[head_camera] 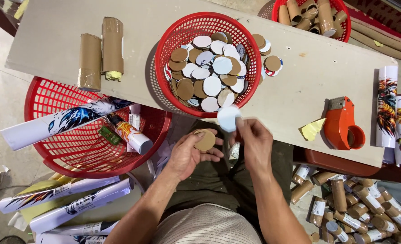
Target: Organizing and sorting circular printed cardboard cutouts into a basket.
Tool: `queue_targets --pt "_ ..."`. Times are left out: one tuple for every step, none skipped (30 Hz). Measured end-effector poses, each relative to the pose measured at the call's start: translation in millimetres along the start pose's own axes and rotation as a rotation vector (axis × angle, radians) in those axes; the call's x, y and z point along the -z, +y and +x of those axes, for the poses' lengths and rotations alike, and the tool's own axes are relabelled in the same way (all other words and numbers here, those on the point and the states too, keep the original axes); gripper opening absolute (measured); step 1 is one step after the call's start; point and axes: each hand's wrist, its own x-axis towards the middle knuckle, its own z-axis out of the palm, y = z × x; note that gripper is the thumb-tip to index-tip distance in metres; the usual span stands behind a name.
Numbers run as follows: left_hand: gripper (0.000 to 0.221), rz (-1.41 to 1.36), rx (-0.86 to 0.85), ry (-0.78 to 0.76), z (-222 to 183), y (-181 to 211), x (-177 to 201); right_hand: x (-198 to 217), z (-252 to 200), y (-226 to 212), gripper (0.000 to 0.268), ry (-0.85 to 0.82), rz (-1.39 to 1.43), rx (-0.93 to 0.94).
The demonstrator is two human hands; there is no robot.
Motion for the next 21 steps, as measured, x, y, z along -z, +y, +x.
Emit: queue_targets --pt "0.044 0.002 0.003 -0.003 -1 1 0 -6 13 -3 0.026 0.004 0.001 0.001" --pt "0.042 0.063 -0.014 0.039 -2 3 0 -11 27 -7 0.027 0.001 0.033 0.005" --pt "0.041 0.123 -0.032 0.081 -2 4 0 -16 41 -10 0.029 -0.002 0.064 0.009" --pt "0.041 0.123 -0.034 0.079 -1 2 2 -21 43 -15 0.029 -0.002 0.063 0.012" --pt "0.037 0.133 -0.055 0.125 0 0 5 -26 45 -20 0.027 -0.021 0.058 -0.03" --pt "0.033 0.14 -0.077 0.176 0 -2 9 -32 48 -24 0.03 -0.045 0.052 -0.077" --pt "0.033 0.136 -0.08 0.179 1 2 7 -31 40 -20 0.03 -0.05 0.049 -0.077" --pt "0.029 0.162 -0.101 0.227 -1 4 5 -30 31 -14 0.031 -0.072 -0.072 -0.08" --pt "0.026 0.188 -0.121 0.274 -3 6 4 -29 22 -8 0.032 -0.094 -0.193 -0.081" --pt "0.026 0.183 -0.116 0.282 -3 6 6 -25 16 4 0.032 -0.097 -0.195 -0.091" --pt "0.025 0.194 -0.14 0.267 -3 5 8 -20 10 15 0.03 -0.21 -0.222 -0.067" --pt "0.024 0.208 -0.162 0.242 0 5 8 -14 4 24 0.028 -0.315 -0.247 -0.039" --pt "0.024 0.207 -0.156 0.24 -1 5 6 -14 1 27 0.028 -0.309 -0.248 -0.043" --pt "0.024 0.204 -0.158 0.255 1 5 3 -13 -1 28 0.024 -0.38 -0.095 -0.065" --pt "0.024 0.2 -0.16 0.269 2 6 0 -12 -2 29 0.021 -0.449 0.059 -0.085" --pt "0.024 0.2 -0.161 0.264 4 7 -2 -12 -2 25 0.021 -0.447 0.058 -0.081" --pt "0.028 0.166 -0.139 0.268 5 7 -3 -13 -2 22 0.02 -0.417 0.03 -0.071" --pt "0.032 0.132 -0.117 0.279 5 9 -4 -16 -3 20 0.02 -0.392 0.004 -0.065" --pt "0.032 0.132 -0.118 0.281 4 11 -4 -16 0 18 0.02 -0.394 0.005 -0.065" --pt "0.036 0.112 -0.123 0.257 3 13 -3 -17 4 16 0.02 -0.308 -0.146 -0.049" --pt "0.039 0.092 -0.128 0.233 2 15 -3 -17 7 14 0.021 -0.221 -0.295 -0.032"
